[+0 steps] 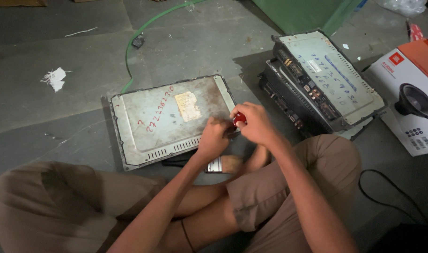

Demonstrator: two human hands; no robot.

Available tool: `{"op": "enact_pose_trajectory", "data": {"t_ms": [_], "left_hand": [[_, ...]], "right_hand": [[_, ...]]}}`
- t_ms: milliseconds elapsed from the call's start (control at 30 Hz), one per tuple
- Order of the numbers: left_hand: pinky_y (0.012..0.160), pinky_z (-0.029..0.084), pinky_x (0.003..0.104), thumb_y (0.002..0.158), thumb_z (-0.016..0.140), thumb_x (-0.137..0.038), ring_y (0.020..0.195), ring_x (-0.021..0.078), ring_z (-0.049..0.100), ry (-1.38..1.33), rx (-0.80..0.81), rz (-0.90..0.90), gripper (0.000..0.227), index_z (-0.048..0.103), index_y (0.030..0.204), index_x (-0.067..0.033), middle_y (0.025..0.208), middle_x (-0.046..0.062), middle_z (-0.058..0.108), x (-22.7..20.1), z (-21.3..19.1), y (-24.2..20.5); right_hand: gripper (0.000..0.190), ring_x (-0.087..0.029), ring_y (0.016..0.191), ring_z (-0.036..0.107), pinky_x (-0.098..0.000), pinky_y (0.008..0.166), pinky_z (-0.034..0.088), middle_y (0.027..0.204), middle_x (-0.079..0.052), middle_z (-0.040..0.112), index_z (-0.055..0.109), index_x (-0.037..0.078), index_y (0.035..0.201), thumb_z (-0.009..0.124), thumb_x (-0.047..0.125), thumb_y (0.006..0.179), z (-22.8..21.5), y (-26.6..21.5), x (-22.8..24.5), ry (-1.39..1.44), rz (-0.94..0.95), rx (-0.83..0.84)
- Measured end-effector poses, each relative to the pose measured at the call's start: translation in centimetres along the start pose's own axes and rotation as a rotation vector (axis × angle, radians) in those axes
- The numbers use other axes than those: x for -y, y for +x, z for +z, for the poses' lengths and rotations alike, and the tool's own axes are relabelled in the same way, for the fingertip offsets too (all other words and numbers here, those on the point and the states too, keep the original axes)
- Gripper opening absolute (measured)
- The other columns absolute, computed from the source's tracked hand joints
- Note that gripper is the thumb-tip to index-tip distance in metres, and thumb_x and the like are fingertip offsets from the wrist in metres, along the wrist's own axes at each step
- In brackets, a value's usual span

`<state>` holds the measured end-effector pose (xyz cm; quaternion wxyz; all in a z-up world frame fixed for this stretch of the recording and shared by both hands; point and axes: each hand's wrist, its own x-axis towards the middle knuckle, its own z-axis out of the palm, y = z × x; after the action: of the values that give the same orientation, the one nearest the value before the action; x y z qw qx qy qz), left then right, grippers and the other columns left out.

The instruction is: The person sits on the floor and uses a screwdriver to remove screws from the metal casing of an electronic device. They then use a paintbrush to clean the surface of the casing and place it on a stack of similar devices.

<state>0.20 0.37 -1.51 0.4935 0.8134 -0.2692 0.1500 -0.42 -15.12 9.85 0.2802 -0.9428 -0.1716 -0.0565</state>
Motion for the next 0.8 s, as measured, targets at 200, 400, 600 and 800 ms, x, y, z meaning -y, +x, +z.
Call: {"op": "enact_pose_trajectory", "data": {"t_ms": [200, 400, 600, 800], "left_hand": [[0.096, 0.047, 0.045, 0.07, 0.058, 0.006, 0.104, 0.0385, 0.06, 0.015, -0.002, 0.039, 0.04, 0.074, 0.105, -0.0025, 0.107, 0.018, 0.073, 0.3, 0.2, 0.0], [0.095, 0.048, 0.046, 0.079, 0.065, 0.0, 0.105, 0.0396, 0.06, 0.051, -0.004, 0.017, 0.025, 0.074, 0.101, -0.0045, 0.104, 0.018, 0.071, 0.1, 0.3, 0.1], [0.085, 0.049, 0.051, 0.073, 0.078, -0.01, 0.102, 0.0463, 0.06, -0.078, -0.068, -0.01, 0.042, 0.063, 0.11, 0.003, 0.107, 0.023, 0.066, -1.1, 0.2, 0.5], [0.079, 0.054, 0.049, 0.084, 0.068, -0.008, 0.093, 0.042, 0.067, -0.022, -0.134, -0.056, 0.024, 0.071, 0.107, -0.0031, 0.101, 0.021, 0.071, -1.9, 0.3, 0.6]], "right_hand": [[0.023, -0.036, 0.085, 0.07, -0.0414, 0.074, 0.055, 0.092, -0.017, 0.07, 0.073, 0.006, 0.097, 0.076, 0.0, 0.075, 0.1, 0.0, -0.3, -0.027, 0.004, -0.008], [0.026, -0.04, 0.085, 0.071, -0.0448, 0.073, 0.057, 0.09, -0.02, 0.073, 0.07, 0.003, 0.092, 0.084, 0.015, 0.073, 0.2, -0.1, -1.0, -0.094, 0.009, -0.069], [0.041, -0.045, 0.076, 0.07, -0.0533, 0.069, 0.056, 0.079, -0.022, 0.071, 0.072, 0.005, 0.087, 0.07, 0.045, 0.094, 0.7, -0.4, -0.3, -0.459, 0.178, -0.006], [0.026, -0.046, 0.089, 0.065, -0.0559, 0.076, 0.052, 0.1, -0.024, 0.065, 0.061, 0.003, 0.101, 0.062, 0.028, 0.096, 0.7, -0.8, 0.2, -0.426, 0.057, 0.02]]}}
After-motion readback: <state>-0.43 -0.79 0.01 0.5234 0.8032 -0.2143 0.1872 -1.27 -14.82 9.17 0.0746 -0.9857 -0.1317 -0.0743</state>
